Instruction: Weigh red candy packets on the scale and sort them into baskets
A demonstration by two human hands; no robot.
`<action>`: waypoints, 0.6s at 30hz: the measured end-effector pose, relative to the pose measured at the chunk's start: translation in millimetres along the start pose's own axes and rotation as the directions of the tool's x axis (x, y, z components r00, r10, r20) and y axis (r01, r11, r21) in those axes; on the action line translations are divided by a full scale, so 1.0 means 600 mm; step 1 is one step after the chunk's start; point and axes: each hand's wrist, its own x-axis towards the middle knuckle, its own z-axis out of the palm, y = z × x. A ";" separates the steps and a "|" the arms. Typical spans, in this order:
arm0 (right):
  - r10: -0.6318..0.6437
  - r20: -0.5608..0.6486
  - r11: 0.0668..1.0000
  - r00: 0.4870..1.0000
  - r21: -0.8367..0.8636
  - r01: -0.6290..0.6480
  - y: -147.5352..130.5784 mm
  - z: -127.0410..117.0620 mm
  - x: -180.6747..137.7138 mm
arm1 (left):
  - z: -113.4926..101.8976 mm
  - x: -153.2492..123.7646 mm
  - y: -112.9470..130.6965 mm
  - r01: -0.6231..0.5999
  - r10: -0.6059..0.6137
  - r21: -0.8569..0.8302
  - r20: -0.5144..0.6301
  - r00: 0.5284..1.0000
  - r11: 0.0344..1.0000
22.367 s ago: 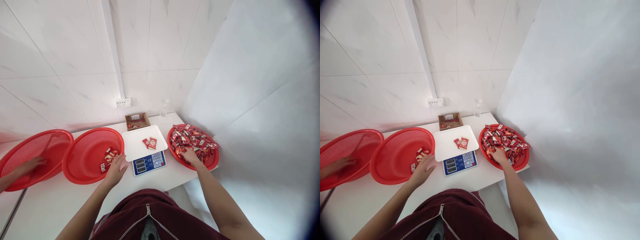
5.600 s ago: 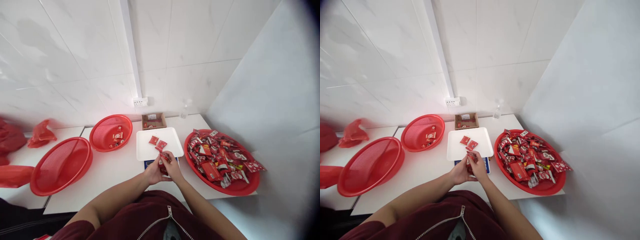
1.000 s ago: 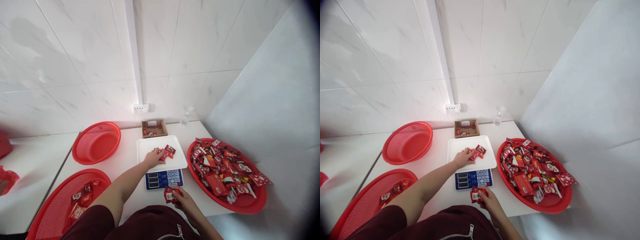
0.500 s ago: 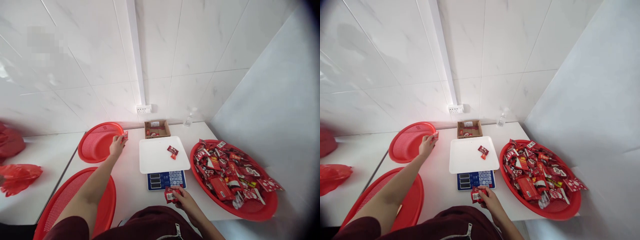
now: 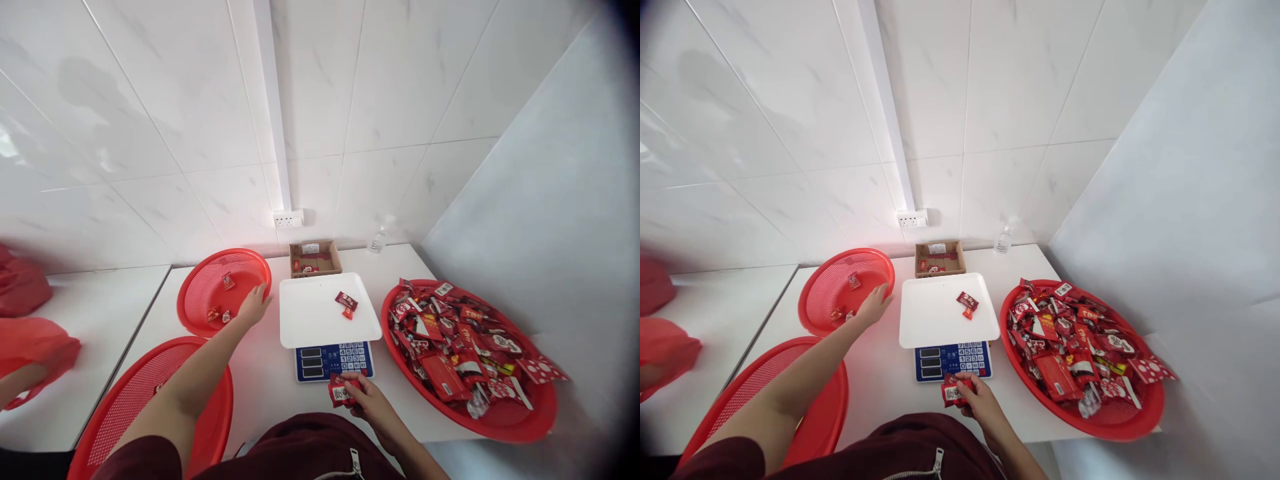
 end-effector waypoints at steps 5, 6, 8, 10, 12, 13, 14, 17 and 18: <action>0.006 -0.006 1.000 1.000 0.029 -0.006 0.004 0.004 0.002 | 0.060 0.004 0.149 -0.476 0.473 0.038 0.077 0.878 0.879; 0.001 -0.006 1.000 1.000 0.028 -0.001 0.004 0.005 0.001 | 0.074 0.006 0.181 -0.559 0.552 0.027 0.123 0.825 0.829; -0.010 -0.013 1.000 1.000 0.018 0.011 0.003 0.006 -0.001 | 0.099 0.012 0.236 -0.637 0.621 0.013 0.209 0.756 0.771; -0.022 -0.026 1.000 0.999 0.006 0.022 0.002 0.003 -0.004 | 0.117 0.020 0.274 -0.658 0.627 0.031 0.274 0.730 0.752; -0.027 -0.045 1.000 0.999 -0.008 0.027 0.004 -0.004 -0.009 | 0.129 0.027 0.295 -0.671 0.625 0.066 0.309 0.717 0.738; -0.028 -0.055 1.000 0.998 -0.012 0.027 0.005 -0.009 -0.012 | 0.133 0.029 0.299 -0.675 0.623 0.083 0.315 0.716 0.733; -0.025 -0.065 1.000 0.998 -0.013 0.024 0.008 -0.013 -0.014 | 0.135 0.031 0.301 -0.674 0.620 0.097 0.315 0.719 0.732; -0.007 -0.086 1.000 0.996 0.009 0.008 0.016 -0.024 -0.019 | 0.134 0.031 0.293 -0.646 0.592 0.113 0.308 0.745 0.755; -0.004 -0.089 1.000 0.996 0.019 0.006 0.018 -0.026 -0.020 | 0.131 0.029 0.286 -0.629 0.575 0.113 0.309 0.758 0.769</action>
